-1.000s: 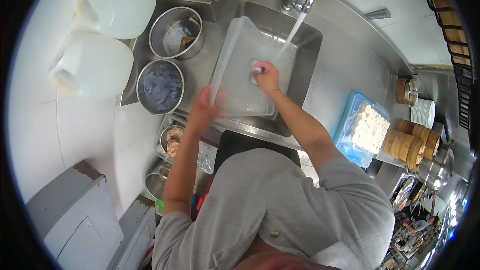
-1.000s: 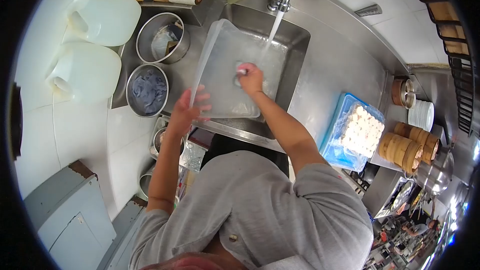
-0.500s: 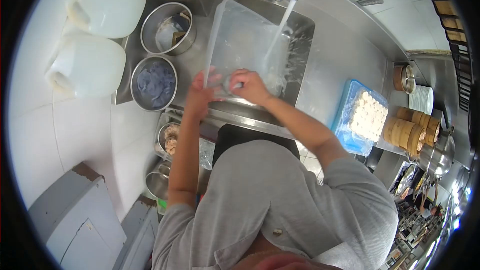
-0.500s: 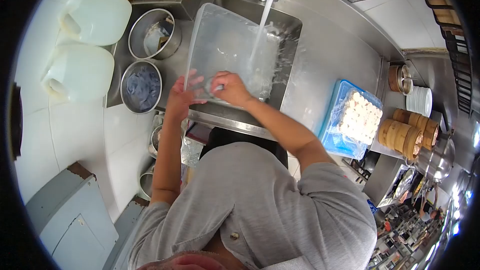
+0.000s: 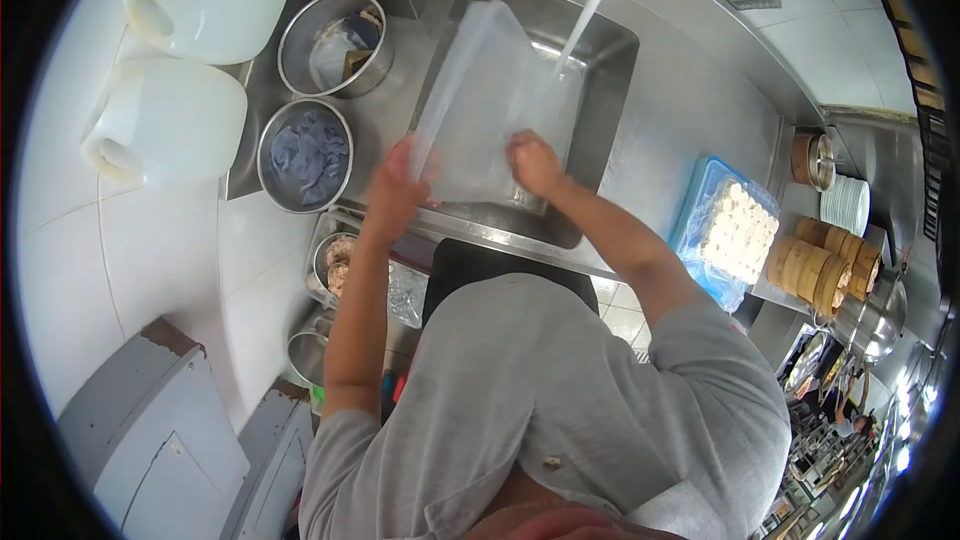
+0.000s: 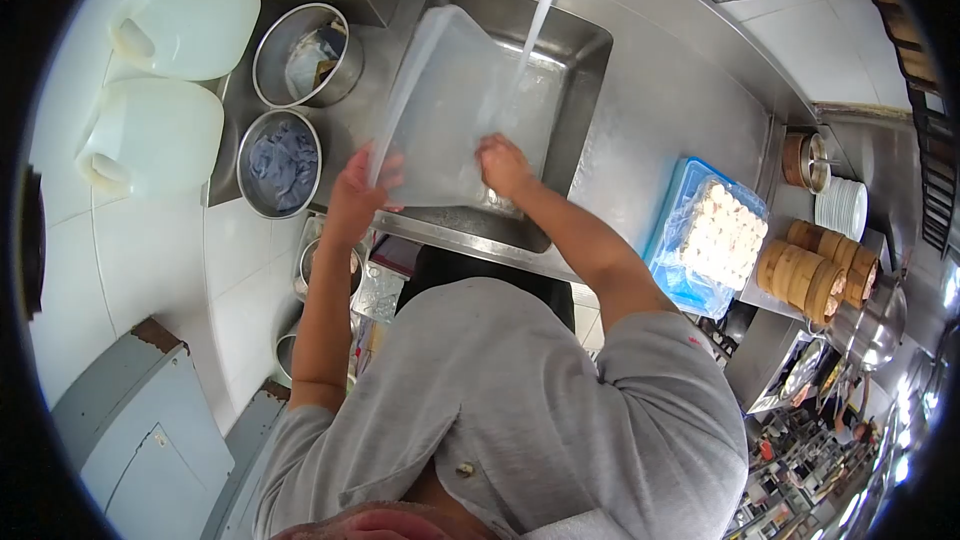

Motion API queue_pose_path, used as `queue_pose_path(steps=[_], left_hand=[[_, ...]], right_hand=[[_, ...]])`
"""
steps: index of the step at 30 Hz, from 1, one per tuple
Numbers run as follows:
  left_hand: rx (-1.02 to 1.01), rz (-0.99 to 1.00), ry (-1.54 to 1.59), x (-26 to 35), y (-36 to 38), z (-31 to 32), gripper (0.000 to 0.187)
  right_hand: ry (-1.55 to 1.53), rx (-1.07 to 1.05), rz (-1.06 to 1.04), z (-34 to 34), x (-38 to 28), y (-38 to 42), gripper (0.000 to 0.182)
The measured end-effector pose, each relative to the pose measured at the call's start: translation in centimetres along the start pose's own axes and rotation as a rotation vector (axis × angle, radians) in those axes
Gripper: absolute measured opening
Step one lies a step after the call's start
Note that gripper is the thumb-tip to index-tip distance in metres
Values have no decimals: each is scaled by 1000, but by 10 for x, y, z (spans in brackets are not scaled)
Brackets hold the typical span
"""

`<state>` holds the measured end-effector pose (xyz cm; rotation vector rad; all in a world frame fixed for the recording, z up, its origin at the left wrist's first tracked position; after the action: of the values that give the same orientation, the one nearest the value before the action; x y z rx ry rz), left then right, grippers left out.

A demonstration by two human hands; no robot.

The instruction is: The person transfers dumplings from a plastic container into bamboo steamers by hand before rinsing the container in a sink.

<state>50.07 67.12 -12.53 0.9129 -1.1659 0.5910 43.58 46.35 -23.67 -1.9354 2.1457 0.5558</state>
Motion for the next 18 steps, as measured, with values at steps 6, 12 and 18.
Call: queue_pose_path(steps=[6, 12, 18], left_hand=[[13, -46, -51, 8, 20, 6, 63], [-35, -43, -91, -7, 23, 16, 67], [-67, -115, -169, -5, 24, 20, 72]], right_hand=[[82, 115, 194, -9, 65, -54, 14], [49, -229, -61, 38, 13, 22, 12], [125, -213, 24, 51, 32, -4, 14]])
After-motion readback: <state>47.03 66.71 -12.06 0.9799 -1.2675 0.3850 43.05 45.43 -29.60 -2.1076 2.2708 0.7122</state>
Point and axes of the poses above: each hand's wrist, its own y-axis away from the middle knuckle, its own z-axis out of the palm, x = y × z, the point moved 10 cm from there along -y, towards the middle knuckle, and after that the axes turned 11 degrees about z, right-handed, at the moved point
